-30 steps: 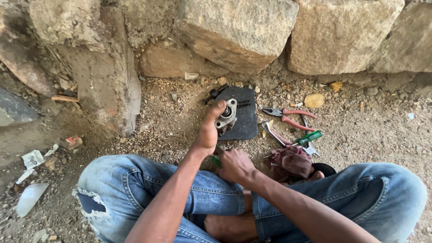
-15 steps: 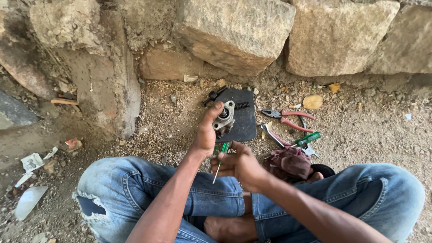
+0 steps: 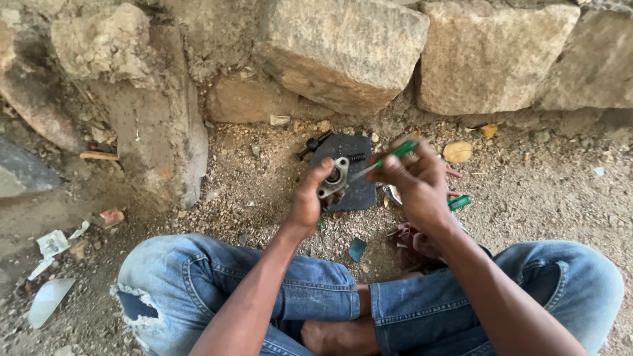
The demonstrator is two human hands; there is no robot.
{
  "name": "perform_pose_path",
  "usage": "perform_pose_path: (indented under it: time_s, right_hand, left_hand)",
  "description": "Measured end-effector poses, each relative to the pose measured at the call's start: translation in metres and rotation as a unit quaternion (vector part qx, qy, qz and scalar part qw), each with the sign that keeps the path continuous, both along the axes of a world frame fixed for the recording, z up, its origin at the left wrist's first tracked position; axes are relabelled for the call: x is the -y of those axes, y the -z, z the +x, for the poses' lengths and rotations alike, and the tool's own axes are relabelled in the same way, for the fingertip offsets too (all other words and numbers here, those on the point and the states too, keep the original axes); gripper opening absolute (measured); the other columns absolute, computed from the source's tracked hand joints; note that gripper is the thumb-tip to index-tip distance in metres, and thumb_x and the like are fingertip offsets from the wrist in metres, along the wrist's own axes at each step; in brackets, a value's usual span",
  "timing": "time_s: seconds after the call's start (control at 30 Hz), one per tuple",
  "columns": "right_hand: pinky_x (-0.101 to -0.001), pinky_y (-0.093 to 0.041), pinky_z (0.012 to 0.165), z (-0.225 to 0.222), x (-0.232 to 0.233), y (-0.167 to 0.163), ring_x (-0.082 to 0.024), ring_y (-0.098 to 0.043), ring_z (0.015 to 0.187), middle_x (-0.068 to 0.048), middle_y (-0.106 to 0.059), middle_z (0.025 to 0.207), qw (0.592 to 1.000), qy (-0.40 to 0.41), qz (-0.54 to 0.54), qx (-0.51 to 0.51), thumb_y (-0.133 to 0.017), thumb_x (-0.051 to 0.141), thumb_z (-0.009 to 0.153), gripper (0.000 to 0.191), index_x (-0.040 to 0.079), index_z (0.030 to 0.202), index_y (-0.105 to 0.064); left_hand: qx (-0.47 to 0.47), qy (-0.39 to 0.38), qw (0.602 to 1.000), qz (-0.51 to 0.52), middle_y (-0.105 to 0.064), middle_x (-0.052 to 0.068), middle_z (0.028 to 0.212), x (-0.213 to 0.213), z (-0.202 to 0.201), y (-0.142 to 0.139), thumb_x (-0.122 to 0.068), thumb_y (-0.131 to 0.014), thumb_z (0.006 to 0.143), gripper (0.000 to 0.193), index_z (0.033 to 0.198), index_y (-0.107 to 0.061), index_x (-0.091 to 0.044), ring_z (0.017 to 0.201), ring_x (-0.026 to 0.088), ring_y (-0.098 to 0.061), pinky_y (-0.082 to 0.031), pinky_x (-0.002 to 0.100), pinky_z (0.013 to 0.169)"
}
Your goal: The person sits on the ground and cleans small engine parts using a rag and a screwdriver. They wipe the parts repeatedly and place them on a flat stone. The person handles a camshaft, springs, and other small metal components.
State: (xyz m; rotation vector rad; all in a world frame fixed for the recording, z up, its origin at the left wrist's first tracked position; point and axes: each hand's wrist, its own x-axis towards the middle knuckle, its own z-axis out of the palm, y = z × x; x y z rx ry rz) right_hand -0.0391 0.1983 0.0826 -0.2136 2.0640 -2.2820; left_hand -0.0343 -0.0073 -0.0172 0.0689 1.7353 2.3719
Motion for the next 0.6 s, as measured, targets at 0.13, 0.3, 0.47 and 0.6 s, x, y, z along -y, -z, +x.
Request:
perform_pose_path:
  time_s: [0.13, 0.3, 0.47, 0.6]
  right_hand:
    - [-0.0412, -0.068, 0.082, -0.005, 0.002, 0.001, -0.027, -0.077, 0.09, -0.02, -0.074, 0.103, 0.999, -0.012, -0.049, -0.02, -0.056, 0.005, 0.104, 0.017, 0.0, 0.119, -0.053]
    - [-0.037, -0.068, 0.08, -0.003, 0.008, 0.006, -0.024, -0.076, 0.089, -0.02, -0.073, 0.098, 0.999, -0.024, -0.023, -0.031, -0.061, 0.004, 0.101, 0.022, -0.002, 0.12, -0.052]
    - [-0.0277, -0.065, 0.071, 0.006, 0.018, 0.008, -0.017, -0.075, 0.08, -0.016, -0.073, 0.087, 0.987, 0.047, 0.115, -0.1, -0.068, 0.004, 0.099, 0.025, -0.001, 0.117, -0.052]
    - [-0.0224, -0.065, 0.064, 0.005, 0.02, 0.007, -0.012, -0.077, 0.075, -0.011, -0.075, 0.083, 0.969, 0.055, 0.199, -0.133, -0.071, 0.006, 0.1, 0.022, 0.001, 0.112, -0.053]
  left_hand:
    - [0.018, -0.004, 1.0, -0.005, -0.067, 0.004, 0.078, -0.01, 0.004, -0.004, -0.067, -0.048, 0.095, 0.059, 0.089, -0.068, -0.012, 0.07, 0.015, -0.06, -0.047, 0.033, 0.063]
    - [0.041, -0.003, 0.999, 0.009, -0.066, 0.004, 0.079, -0.016, 0.005, -0.012, -0.062, -0.053, 0.094, 0.053, 0.094, -0.068, -0.011, 0.07, 0.016, -0.059, -0.044, 0.032, 0.061]
    - [-0.006, -0.004, 1.0, -0.012, -0.065, 0.001, 0.085, -0.021, 0.005, -0.01, -0.062, -0.052, 0.094, 0.053, 0.095, -0.068, -0.012, 0.076, 0.013, -0.06, -0.049, 0.031, 0.068]
    - [0.033, 0.007, 0.999, 0.006, -0.063, 0.004, 0.089, -0.024, 0.006, 0.0, -0.065, -0.053, 0.094, 0.063, 0.111, -0.068, -0.007, 0.08, 0.016, -0.055, -0.045, 0.032, 0.071]
